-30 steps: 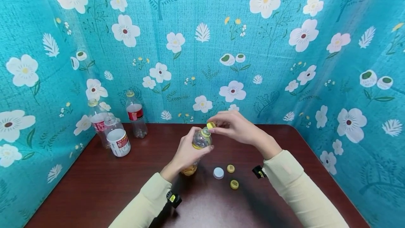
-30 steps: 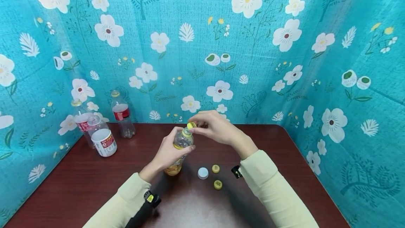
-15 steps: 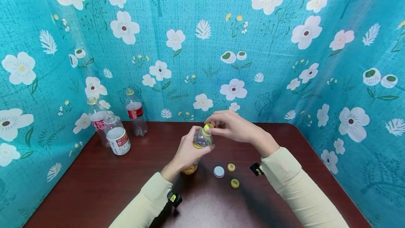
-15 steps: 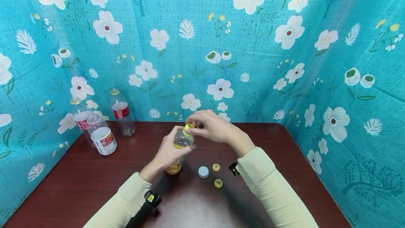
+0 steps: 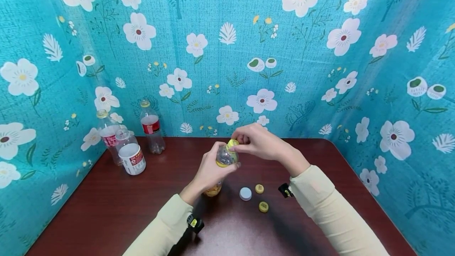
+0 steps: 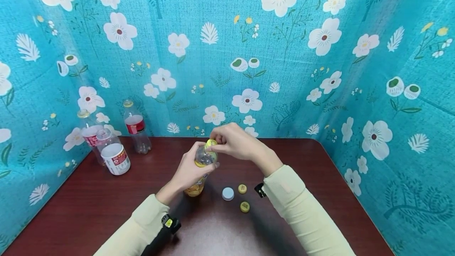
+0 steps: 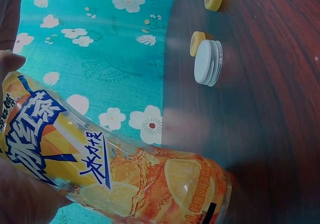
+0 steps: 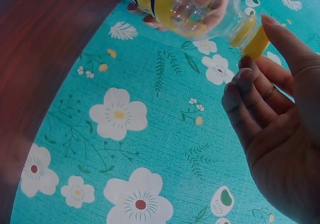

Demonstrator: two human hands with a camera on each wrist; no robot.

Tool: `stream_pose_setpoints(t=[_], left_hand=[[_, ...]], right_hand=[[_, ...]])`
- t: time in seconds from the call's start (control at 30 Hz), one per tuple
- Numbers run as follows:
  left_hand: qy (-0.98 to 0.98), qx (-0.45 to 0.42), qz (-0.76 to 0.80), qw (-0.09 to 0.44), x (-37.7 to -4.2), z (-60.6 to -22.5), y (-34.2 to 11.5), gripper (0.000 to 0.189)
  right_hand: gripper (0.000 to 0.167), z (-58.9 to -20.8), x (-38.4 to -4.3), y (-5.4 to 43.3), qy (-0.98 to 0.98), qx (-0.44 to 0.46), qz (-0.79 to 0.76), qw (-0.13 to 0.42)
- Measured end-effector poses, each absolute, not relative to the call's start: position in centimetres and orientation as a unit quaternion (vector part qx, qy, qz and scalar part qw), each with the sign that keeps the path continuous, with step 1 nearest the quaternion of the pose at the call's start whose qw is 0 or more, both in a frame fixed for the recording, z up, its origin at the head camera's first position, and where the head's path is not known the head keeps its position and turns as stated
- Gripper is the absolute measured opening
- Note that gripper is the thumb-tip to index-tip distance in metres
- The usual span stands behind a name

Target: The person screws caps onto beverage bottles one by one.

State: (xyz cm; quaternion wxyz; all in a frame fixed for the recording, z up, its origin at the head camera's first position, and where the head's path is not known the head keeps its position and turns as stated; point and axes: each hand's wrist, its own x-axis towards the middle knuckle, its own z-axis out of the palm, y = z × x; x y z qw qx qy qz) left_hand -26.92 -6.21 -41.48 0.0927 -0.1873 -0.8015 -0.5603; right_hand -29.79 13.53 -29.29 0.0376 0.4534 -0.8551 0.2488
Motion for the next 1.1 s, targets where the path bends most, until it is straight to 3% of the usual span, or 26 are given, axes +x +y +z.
stream_pose_setpoints(t=[0.83, 1.1], left_hand=[[-0.798, -0.191, -0.567, 0.077, -26.7, -41.46, -6.47, 0.057], [-0.799, -0.188, -0.567, 0.067, -26.67, -41.35, -6.47, 0.058]], right_hand=[[0.027, -28.9, -29.67, 13.74, -0.849, 0.475, 0.23, 0.016], [0.013, -28.8, -29.38, 13.14, -0.868, 0.448, 0.212, 0.029]])
